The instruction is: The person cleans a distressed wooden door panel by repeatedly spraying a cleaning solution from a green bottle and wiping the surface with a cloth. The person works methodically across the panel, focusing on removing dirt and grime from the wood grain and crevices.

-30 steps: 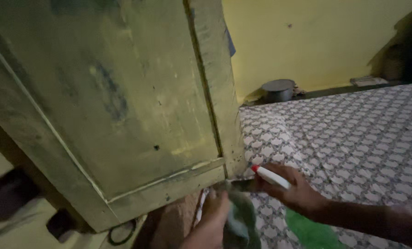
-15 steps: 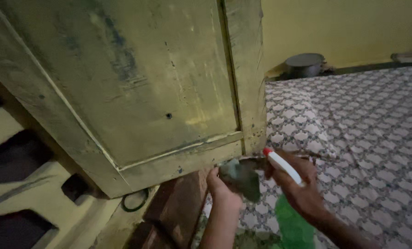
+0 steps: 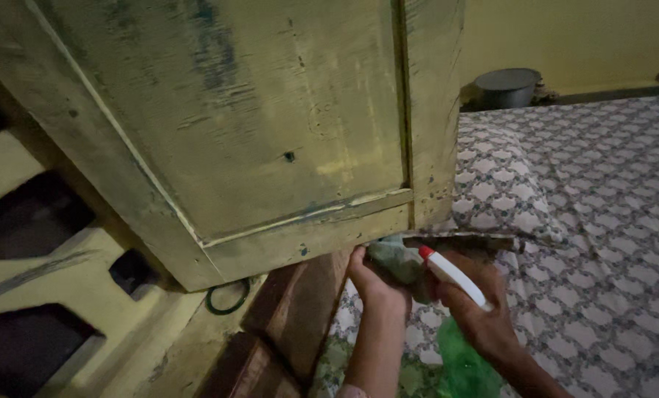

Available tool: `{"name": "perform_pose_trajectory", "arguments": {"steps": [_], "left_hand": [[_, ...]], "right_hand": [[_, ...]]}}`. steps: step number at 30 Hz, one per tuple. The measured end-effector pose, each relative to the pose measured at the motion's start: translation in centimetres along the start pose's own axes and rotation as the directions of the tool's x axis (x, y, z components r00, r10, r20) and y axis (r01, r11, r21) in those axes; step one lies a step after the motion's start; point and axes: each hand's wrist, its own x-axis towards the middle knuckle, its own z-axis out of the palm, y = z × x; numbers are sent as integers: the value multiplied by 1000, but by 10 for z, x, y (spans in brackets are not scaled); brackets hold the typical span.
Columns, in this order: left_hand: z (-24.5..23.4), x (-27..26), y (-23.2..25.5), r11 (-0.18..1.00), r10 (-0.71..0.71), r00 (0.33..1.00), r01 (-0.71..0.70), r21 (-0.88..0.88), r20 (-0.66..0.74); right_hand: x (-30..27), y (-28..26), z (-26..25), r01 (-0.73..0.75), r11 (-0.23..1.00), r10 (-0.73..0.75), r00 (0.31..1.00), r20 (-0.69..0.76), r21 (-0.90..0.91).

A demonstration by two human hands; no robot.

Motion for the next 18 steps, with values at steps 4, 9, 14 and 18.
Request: {"name": "perform_pose_trajectory", "arguments": {"steps": [4,9,14,18], "left_hand": [[-1,-1,7,999,45,999,-45,2,9],[6,-17,24,984,176,969,-174,27,-174],[15,-31,28,998,0,999,2,60,-38],[30,-33,10,988,-139,989,135,71,50]], "right_hand": [[4,-13,5,-70,997,69,996,-48,-25],[-1,-21,20,83,994,-87,994,59,64],[-12,7,23,65,997,-61,994,94,-39],[-27,55,16,96,855,-271,920,-281,-510]]}}
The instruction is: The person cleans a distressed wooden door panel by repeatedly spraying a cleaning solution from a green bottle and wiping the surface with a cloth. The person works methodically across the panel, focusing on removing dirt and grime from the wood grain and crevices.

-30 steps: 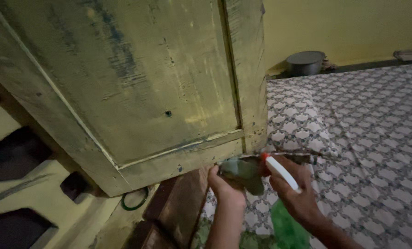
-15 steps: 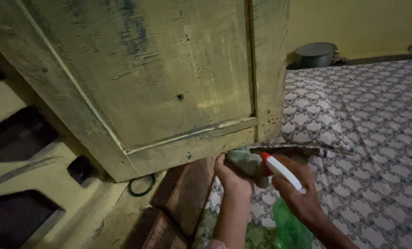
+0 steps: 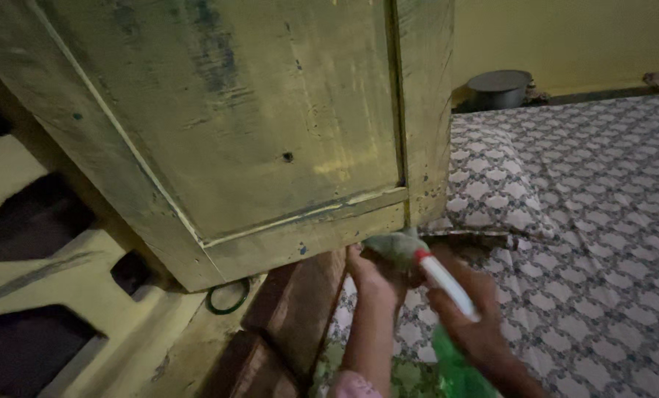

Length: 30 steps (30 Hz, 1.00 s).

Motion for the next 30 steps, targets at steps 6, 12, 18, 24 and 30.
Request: {"name": "perform_pose_trajectory", "arguments": {"steps": [6,12,18,24,30], "left_hand": [[11,6,-20,995,82,988,-74,-61,128],[2,18,-32,989,128,976,-112,-101,178],[3,18,-36,994,111,988,-108,-34,112],[0,24,-38,993,119,981,-117,-24,155],[-8,28,-40,993,115,982,-116,-5,151]], "right_hand": [[41,17,-60,-186,980,196,959,-205,67],[77,7,-82,-118,991,99,964,-247,-63],[84,27,-85,-267,953,254,961,-107,-143],[86,61,-79,-207,928,193,978,-73,-312],[91,36,-97,-382,629,431,896,-104,-678]]}}
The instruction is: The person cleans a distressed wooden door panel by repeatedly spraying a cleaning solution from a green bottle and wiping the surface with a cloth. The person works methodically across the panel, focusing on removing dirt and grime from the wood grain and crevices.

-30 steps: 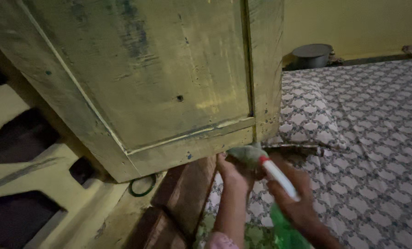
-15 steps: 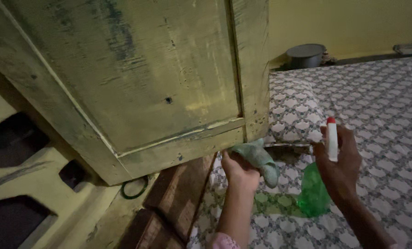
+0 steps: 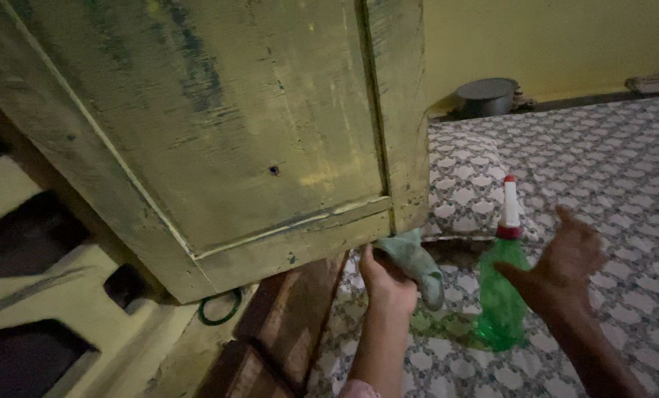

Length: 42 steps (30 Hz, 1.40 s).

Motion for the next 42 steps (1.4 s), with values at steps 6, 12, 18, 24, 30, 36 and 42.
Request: {"name": "perform_pose_trajectory", "arguments": {"steps": [6,12,18,24,30,36,42], "left_hand": [[5,1,2,996,-22,971,42,77,-239],[17,-13,21,922,-72,949,181,342,-308],[28,-20,54,756,-201,947,312,576,-249],[58,-14,78,322,-280,943,269,908,-180],[64,-39,113,33,-227,968,118,993,-107],[37,-66,117,214,-179,982,105,971,-67],[7,-61,108,593,-137,991,71,802,13]], "right_hand": [[-73,-60,-55,398,861,-275,888,-369,318],[-86,-91,-35,-147,562,-105,963,246,814],[-65,-96,0,-887,91,-158,436,886,453],[-48,-89,66,-894,-77,-263,446,856,442],[-59,-106,16,93,939,-193,939,285,331],[-85,-139,-33,204,509,-26,975,-222,836],[-82,-99,12,495,820,-352,832,-429,287]]}}
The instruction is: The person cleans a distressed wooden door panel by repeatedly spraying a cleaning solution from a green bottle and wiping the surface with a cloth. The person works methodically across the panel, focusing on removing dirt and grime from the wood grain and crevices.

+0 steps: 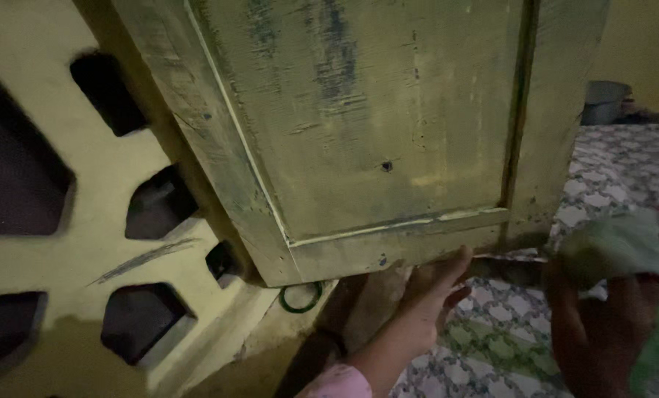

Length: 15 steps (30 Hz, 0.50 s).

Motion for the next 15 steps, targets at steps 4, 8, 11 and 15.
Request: {"name": "perform_pose_trajectory", "arguments": {"steps": [4,8,11,15], "left_hand": [[-4,9,-3,965,56,998,-58,-257,-16],[-7,17,-23,927,132,991,-115,-356,21],[-15,35,-36,923,30,995,-65,-378,-99],[-26,30,-27,948,-64,996,41,-316,-62]], "right_hand": [[-10,30,43,-63,971,50,997,61,231],[-18,26,97,-25,974,-42,957,288,223],[-26,-6,115,5,974,-93,918,386,225],[-28,-40,115,224,895,-359,875,326,385]]}}
